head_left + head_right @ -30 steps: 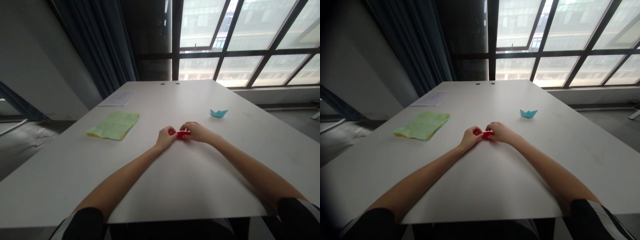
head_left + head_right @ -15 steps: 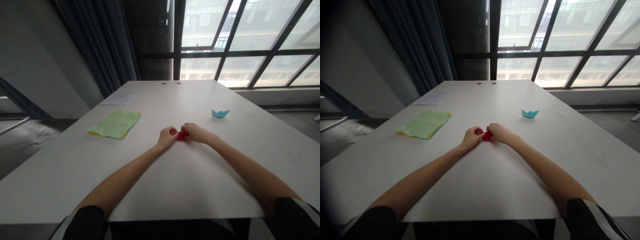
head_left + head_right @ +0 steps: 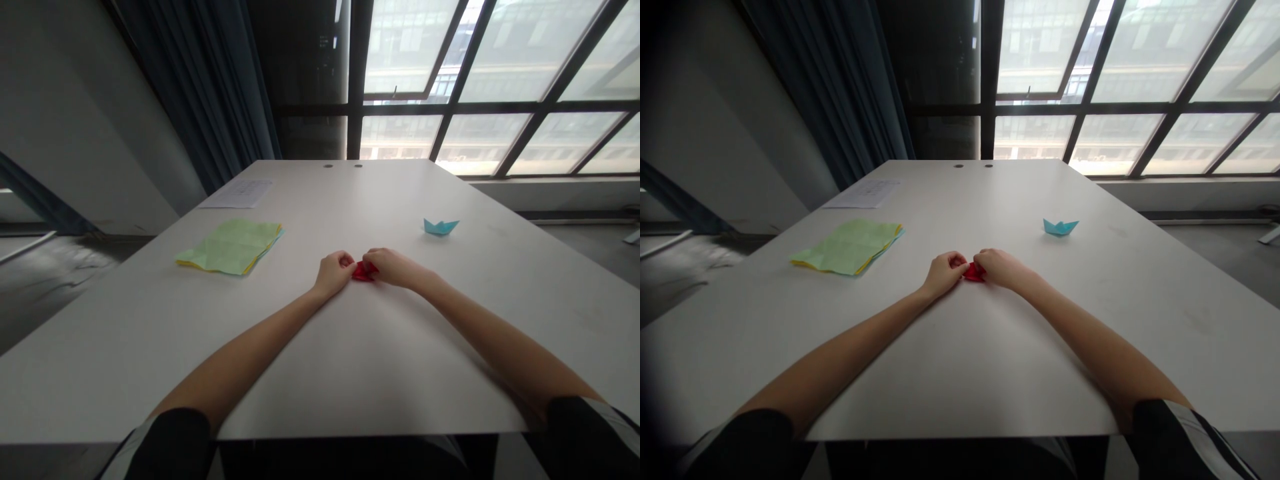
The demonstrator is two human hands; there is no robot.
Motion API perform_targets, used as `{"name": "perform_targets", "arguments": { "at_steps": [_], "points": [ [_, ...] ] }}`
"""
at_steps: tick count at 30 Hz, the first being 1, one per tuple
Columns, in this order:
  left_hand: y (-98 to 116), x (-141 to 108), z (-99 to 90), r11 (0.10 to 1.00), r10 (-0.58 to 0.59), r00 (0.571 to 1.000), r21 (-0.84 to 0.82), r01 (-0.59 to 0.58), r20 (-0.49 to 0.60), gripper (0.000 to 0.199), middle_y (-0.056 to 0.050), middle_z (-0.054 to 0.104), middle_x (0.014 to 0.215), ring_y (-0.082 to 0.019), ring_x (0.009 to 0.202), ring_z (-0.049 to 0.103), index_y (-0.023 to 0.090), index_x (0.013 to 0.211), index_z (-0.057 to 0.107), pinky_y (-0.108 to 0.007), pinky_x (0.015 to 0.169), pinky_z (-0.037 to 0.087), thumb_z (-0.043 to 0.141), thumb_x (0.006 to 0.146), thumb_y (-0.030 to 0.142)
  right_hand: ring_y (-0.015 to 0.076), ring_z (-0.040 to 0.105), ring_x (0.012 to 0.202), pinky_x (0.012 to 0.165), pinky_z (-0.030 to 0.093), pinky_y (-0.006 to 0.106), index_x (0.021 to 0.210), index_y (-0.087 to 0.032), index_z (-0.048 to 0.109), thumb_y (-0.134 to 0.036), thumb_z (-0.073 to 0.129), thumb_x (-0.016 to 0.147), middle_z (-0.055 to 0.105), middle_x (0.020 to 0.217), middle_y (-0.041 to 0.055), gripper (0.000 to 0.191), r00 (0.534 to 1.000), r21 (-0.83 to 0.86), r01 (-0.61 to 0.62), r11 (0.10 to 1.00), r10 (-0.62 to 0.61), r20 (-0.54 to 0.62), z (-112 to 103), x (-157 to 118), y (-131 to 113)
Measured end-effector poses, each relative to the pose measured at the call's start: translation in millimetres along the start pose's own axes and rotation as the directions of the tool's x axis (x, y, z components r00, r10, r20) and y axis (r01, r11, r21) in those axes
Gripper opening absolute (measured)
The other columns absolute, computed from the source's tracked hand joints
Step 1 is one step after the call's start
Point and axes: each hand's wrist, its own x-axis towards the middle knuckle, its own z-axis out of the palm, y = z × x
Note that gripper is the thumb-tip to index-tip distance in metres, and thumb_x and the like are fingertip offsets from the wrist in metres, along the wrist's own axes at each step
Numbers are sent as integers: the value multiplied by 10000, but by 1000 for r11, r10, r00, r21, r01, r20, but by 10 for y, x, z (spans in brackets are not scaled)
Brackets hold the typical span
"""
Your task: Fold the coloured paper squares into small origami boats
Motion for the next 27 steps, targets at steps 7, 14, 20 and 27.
{"name": "perform_targets", "arguments": {
  "at_steps": [7, 14, 20, 27],
  "points": [
    [-20, 12, -1, 1000, 3, 1000, 11, -3, 21, 143, -20, 640, 671, -120, 619, 559, 153, 696, 626, -224, 587, 423, 542, 710, 268, 163, 597, 774, 647, 364, 216, 787, -171, 589, -128, 508, 719, 664, 828, 55, 114, 999, 18, -23, 1000, 22, 33, 44, 33, 5],
    [15, -15, -18, 999, 32, 999, 7, -33, 40, 186, -8, 655, 715, -108, 600, 554, 163, 735, 634, -222, 601, 429, 543, 728, 325, 138, 583, 657, 603, 368, 204, 669, -165, 605, -158, 498, 700, 663, 706, 38, 112, 994, 104, -52, 993, 42, 101, 52, 61, 38],
    [14, -30, -15, 996, 84, 994, -10, -83, 72, 160, 6, 642, 749, -90, 569, 523, 168, 798, 627, -207, 564, 415, 551, 664, 215, 138, 581, 660, 537, 358, 191, 725, -188, 646, -218, 550, 665, 661, 672, 10, 117, 987, 108, -104, 989, 89, 136, 38, 151, 86],
    [22, -22, -45, 995, 99, 989, 17, -102, 106, 166, 6, 625, 707, -90, 575, 514, 160, 795, 629, -202, 558, 409, 564, 650, 211, 137, 585, 633, 516, 360, 190, 702, -188, 662, -206, 549, 668, 660, 645, 15, 119, 979, 68, -132, 989, 119, 166, -22, 167, 29]
  ]
}}
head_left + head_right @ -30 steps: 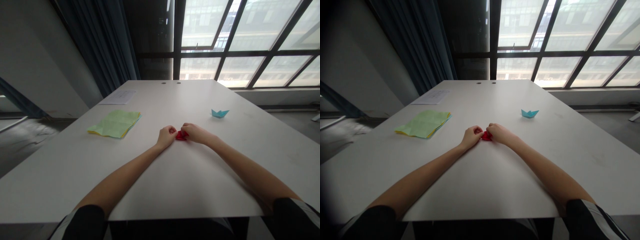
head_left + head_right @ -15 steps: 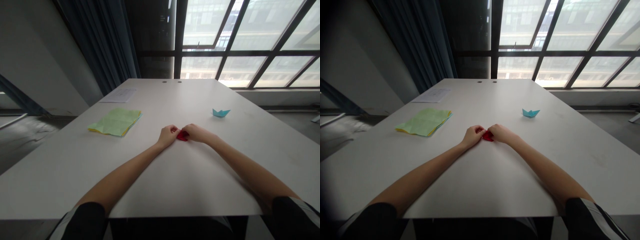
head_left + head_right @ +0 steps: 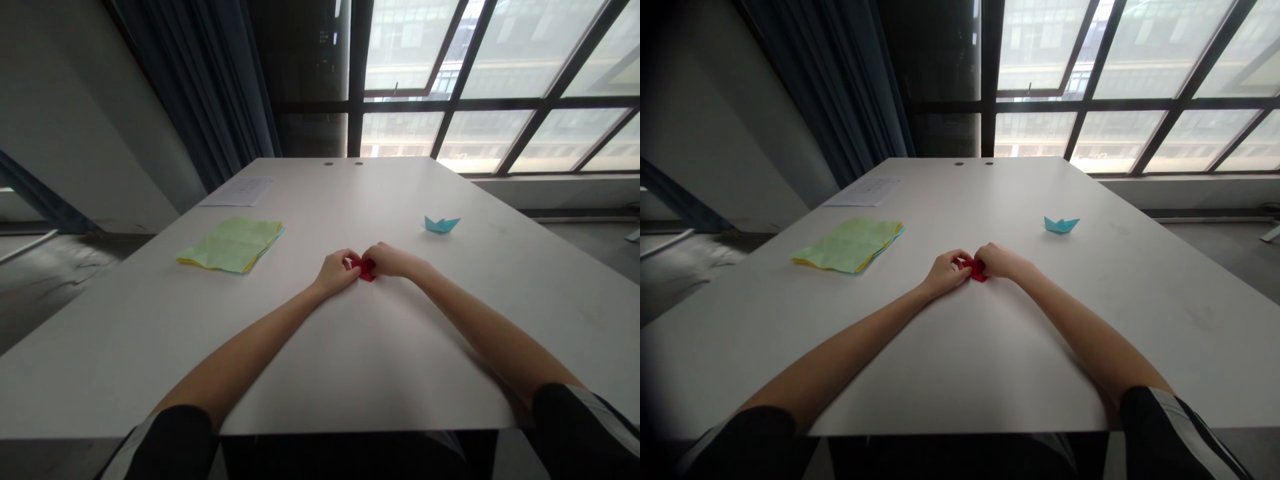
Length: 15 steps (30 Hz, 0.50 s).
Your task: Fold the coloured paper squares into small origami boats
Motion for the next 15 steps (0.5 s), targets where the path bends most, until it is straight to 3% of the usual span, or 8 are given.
{"name": "perform_targets", "arguments": {
  "at_steps": [6, 15],
  "points": [
    [-57, 18, 8, 999, 41, 999, -12, -41, -14, 139, 7, 635, 721, -94, 606, 531, 160, 785, 622, -208, 595, 416, 551, 677, 211, 140, 589, 658, 562, 360, 200, 744, -183, 673, -128, 513, 673, 678, 710, 34, 184, 997, -95, 66, 993, -68, -19, -37, -39, -18],
    [-72, 18, 21, 1000, 3, 1000, -13, -3, -19, 183, 1, 635, 731, -105, 616, 535, 165, 803, 617, -218, 594, 420, 581, 699, 311, 169, 608, 672, 517, 343, 218, 810, -194, 686, -158, 494, 703, 683, 778, 74, 223, 999, -181, -15, 983, 9, -37, -7, -53, -64]
  ]
}}
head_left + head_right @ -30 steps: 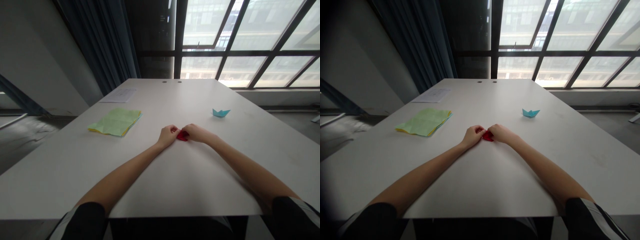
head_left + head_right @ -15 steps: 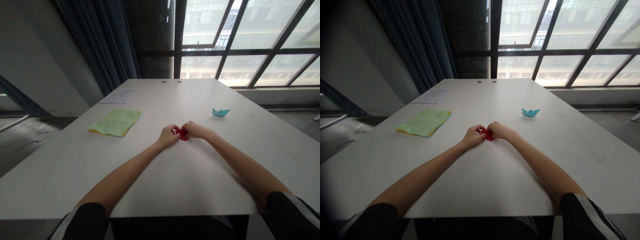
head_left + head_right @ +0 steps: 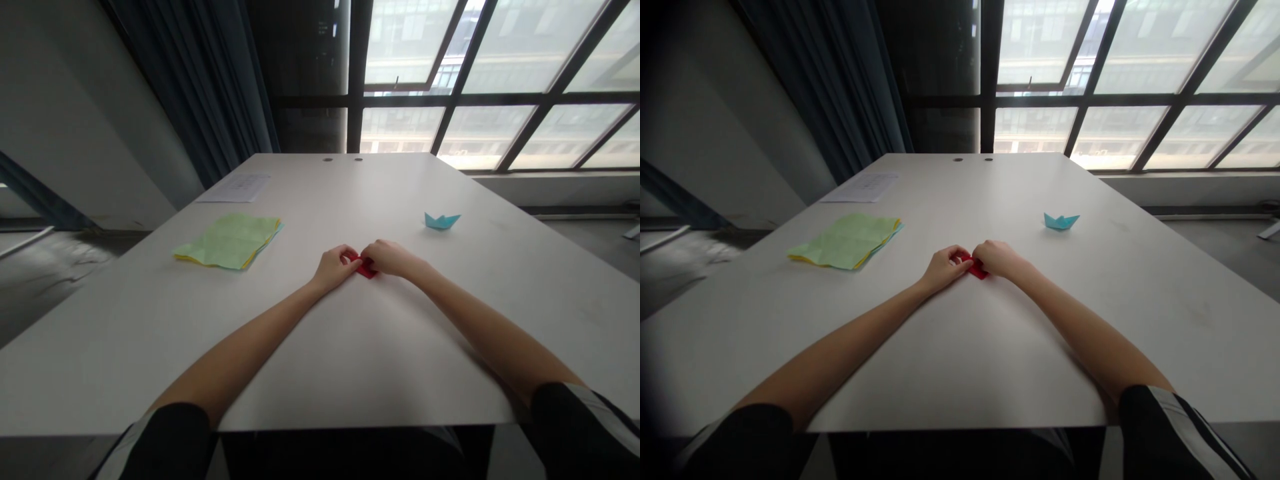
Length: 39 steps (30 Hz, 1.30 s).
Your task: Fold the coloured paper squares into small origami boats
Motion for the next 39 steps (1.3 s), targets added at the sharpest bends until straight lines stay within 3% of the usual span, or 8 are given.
{"name": "perform_targets", "arguments": {
  "at_steps": [9, 13, 19, 22, 24, 28, 32, 39],
  "points": [
    [24, 3, -3, 1000, -15, 1000, -8, 15, -5, 194, -10, 649, 759, -107, 615, 540, 162, 812, 616, -225, 602, 429, 576, 712, 323, 160, 609, 706, 581, 397, 211, 821, -191, 688, -159, 536, 689, 686, 739, 40, 204, 999, 137, 39, 990, -41, 8, -70, -24, 106],
    [27, -7, 0, 1000, -16, 1000, -22, 16, 1, 210, -15, 653, 791, -108, 626, 544, 165, 831, 613, -226, 602, 430, 574, 717, 338, 155, 606, 833, 682, 445, 213, 1016, -192, 638, -229, 585, 700, 686, 912, 30, 323, 998, 291, 47, 956, -36, -44, -208, -124, 250],
    [9, 15, -12, 1000, 4, 1000, -10, -4, -10, 267, -16, 646, 811, -116, 647, 554, 173, 854, 600, -227, 605, 437, 544, 751, 413, 161, 607, 873, 742, 470, 255, 1053, -185, 615, -273, 566, 744, 671, 984, 43, 325, 996, 368, -5, 930, 36, -79, -387, -302, 453],
    [-27, 70, -65, 993, 19, 997, 118, -10, -70, 290, -43, 650, 884, -152, 793, 579, 175, 871, 605, -270, 737, 454, 435, 825, 405, 178, 603, 889, 762, 467, 285, 1052, -180, 621, -301, 560, 753, 671, 983, 52, 328, 995, 349, -20, 937, 54, -89, -417, -338, 515],
    [-77, 106, -109, 958, 26, 991, 287, 12, -130, 308, -76, 629, 1026, -190, 990, 540, 172, 958, 604, -336, 902, 397, 381, 852, 356, 186, 598, 903, 773, 463, 296, 1054, -180, 622, -312, 558, 756, 668, 993, 57, 333, 994, 344, -19, 939, 55, -96, -424, -348, 525],
    [-215, 121, -151, 795, -119, 991, 592, 132, -61, 517, -113, 276, 1432, -303, 1320, 199, 214, 1307, 391, -533, 1027, 184, 362, 845, 445, 191, 594, 902, 748, 469, 299, 1054, -193, 623, -315, 550, 759, 665, 998, 55, 327, 997, 359, -16, 933, 42, -67, -433, -358, 467],
    [-312, 92, -132, 725, -255, 963, 675, 135, 82, 619, -113, 174, 1466, -316, 1344, 112, 254, 1378, 262, -585, 1017, 122, 243, 840, 560, 170, 598, 861, 695, 469, 259, 1031, -197, 631, -300, 534, 763, 670, 968, 46, 303, 1000, 359, -4, 933, 10, -17, -422, -351, 384],
    [-304, 70, -122, 716, -242, 967, 688, 122, 81, 625, -128, 191, 1459, -326, 1336, 142, 257, 1380, 255, -589, 1008, 137, 219, 839, 567, 170, 592, 849, 655, 432, 224, 951, -231, 657, -245, 566, 718, 677, 895, 22, 250, 997, 261, 55, 964, -70, 46, -237, -219, 242]
  ]
}}
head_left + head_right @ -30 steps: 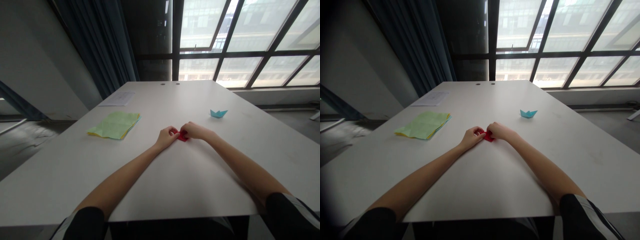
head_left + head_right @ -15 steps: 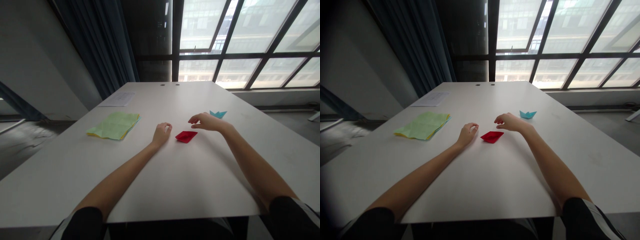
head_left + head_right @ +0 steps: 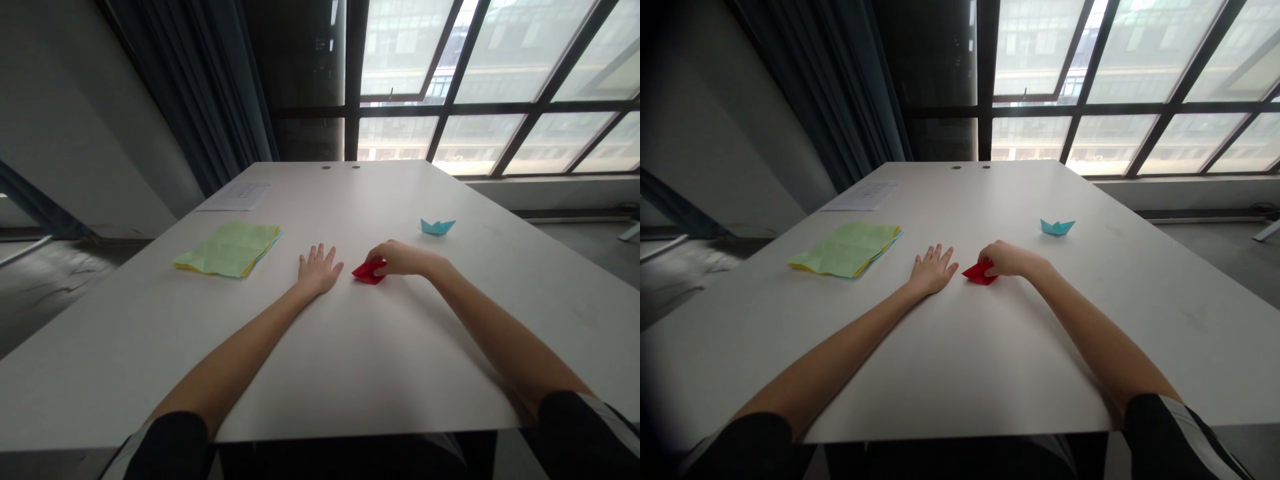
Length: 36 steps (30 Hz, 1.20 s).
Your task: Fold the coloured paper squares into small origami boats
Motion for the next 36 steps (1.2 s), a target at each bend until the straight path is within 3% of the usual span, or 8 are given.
{"name": "perform_targets", "arguments": {
  "at_steps": [7, 17, 29, 36],
  "points": [
    [-1, -1, 4, 1000, 0, 1000, 7, 0, -8, 632, -121, 201, 1458, -325, 1335, 147, 259, 1378, 257, -584, 1012, 137, 211, 836, 580, 159, 598, 714, 574, 376, 219, 789, -174, 642, -124, 520, 685, 672, 805, 54, 168, 1000, -185, 6, 983, -4, 12, 205, 153, -81],
    [16, -6, -4, 990, -17, 999, 144, 12, 30, 646, -94, 176, 1470, -302, 1339, 140, 275, 1395, 183, -551, 1020, 178, 114, 839, 596, 179, 598, 714, 500, 351, 222, 840, -167, 634, -179, 563, 656, 670, 806, 68, 197, 995, -212, -71, 975, 83, 47, 213, 171, -122],
    [3, 13, 26, 992, -17, 999, 125, 13, 35, 650, -108, 172, 1469, -306, 1338, 138, 271, 1392, 192, -564, 1019, 166, 115, 836, 597, 181, 602, 758, 533, 397, 213, 1017, -203, 596, -200, 610, 658, 657, 897, 59, 359, 993, -70, -107, 992, 110, 38, 194, 176, -75],
    [13, 7, 16, 993, -13, 1000, 121, 10, 27, 640, -115, 181, 1465, -310, 1336, 147, 266, 1389, 204, -566, 1015, 171, 127, 840, 586, 188, 585, 911, 711, 463, 261, 1022, -224, 612, -344, 570, 725, 654, 1006, 29, 323, 995, 128, 46, 991, -34, -96, -12, 61, 12]
  ]
}}
